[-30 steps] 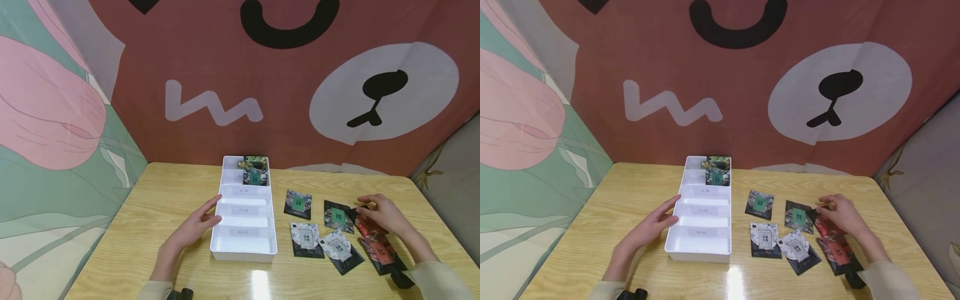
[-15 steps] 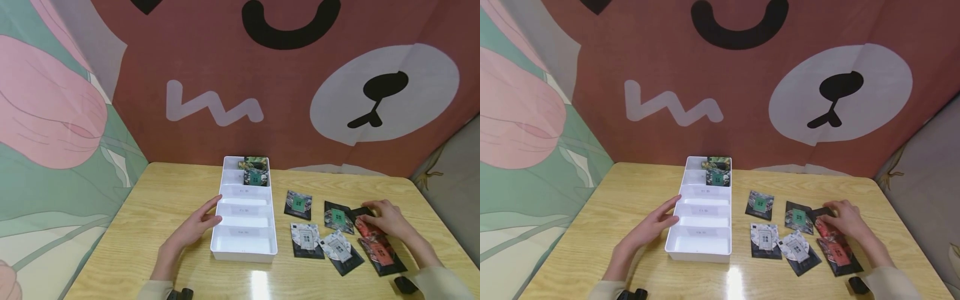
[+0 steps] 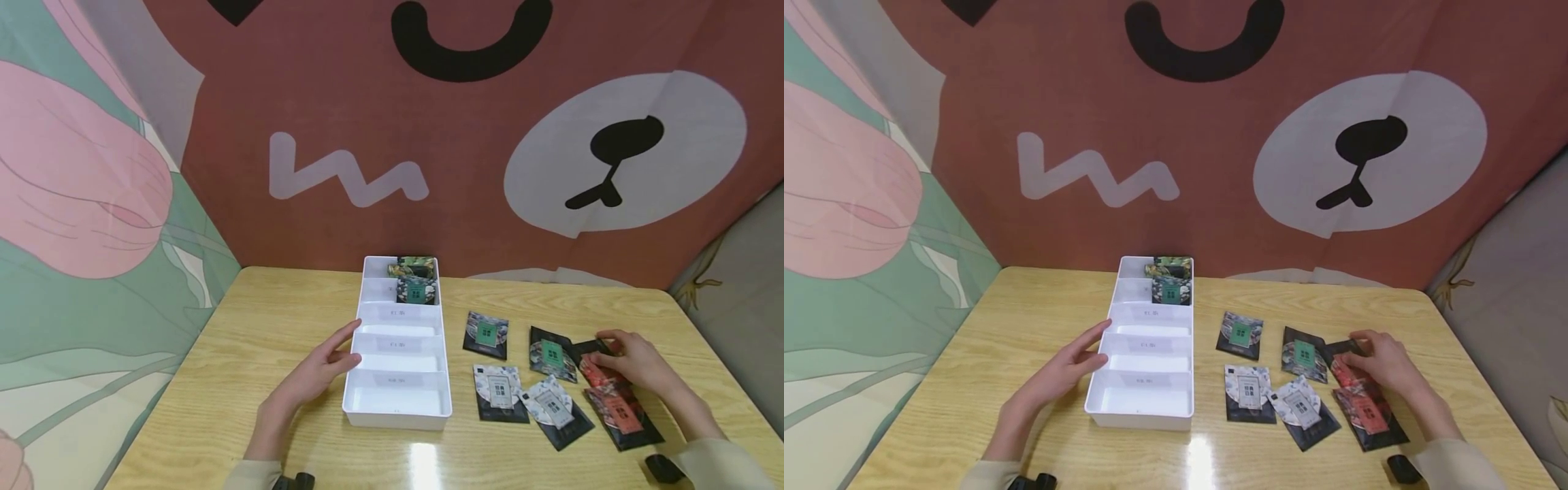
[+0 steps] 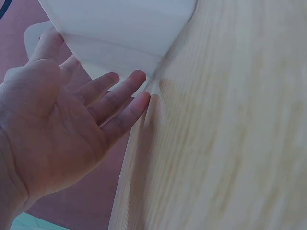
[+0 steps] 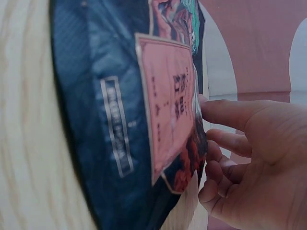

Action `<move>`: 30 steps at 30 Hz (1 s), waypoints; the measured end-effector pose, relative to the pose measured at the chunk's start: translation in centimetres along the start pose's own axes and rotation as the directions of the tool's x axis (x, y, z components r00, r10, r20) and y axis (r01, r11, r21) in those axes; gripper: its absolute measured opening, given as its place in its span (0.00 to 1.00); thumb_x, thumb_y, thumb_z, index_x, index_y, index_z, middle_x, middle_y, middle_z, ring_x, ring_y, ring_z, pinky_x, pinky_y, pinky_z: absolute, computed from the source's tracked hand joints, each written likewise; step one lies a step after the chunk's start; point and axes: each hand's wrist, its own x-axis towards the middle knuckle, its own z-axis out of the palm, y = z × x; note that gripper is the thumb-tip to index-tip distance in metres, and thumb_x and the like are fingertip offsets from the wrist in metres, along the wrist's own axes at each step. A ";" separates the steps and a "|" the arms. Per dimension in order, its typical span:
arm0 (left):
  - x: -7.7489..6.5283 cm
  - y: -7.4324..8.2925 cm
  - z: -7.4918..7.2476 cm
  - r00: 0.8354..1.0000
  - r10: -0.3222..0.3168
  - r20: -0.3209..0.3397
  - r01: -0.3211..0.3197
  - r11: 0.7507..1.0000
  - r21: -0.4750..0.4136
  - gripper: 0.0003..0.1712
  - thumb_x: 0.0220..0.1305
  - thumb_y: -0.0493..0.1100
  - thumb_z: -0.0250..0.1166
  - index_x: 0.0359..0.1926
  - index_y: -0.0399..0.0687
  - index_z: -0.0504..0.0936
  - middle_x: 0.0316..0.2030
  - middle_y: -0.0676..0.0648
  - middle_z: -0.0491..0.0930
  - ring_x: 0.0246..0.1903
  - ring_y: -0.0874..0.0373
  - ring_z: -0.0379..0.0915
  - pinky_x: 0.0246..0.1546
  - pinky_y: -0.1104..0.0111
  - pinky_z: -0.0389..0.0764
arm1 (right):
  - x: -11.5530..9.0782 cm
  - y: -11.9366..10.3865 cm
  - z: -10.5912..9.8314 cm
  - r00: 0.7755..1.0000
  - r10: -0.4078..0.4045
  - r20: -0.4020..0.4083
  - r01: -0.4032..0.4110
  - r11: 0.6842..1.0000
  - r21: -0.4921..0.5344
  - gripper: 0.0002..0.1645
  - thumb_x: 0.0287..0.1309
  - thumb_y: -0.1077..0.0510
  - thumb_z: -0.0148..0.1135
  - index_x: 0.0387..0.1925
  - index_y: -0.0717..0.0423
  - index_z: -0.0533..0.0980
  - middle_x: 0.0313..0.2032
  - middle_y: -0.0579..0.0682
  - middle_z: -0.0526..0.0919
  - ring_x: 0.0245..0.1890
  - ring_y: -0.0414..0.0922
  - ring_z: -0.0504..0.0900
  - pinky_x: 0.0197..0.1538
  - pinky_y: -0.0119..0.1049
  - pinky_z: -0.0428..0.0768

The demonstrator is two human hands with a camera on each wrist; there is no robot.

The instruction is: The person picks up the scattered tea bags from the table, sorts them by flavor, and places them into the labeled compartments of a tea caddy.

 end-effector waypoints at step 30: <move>0.1 -0.1 0.0 1.000 -0.006 -0.003 0.006 1.000 -0.002 0.37 0.70 0.57 0.61 0.75 0.75 0.55 0.77 0.49 0.54 0.62 0.48 0.73 0.64 0.53 0.72 | -0.7 0.6 0.4 0.993 0.080 -0.091 -0.078 0.996 0.033 0.13 0.68 0.60 0.57 0.44 0.70 0.74 0.33 0.63 0.80 0.29 0.48 0.74 0.28 0.35 0.69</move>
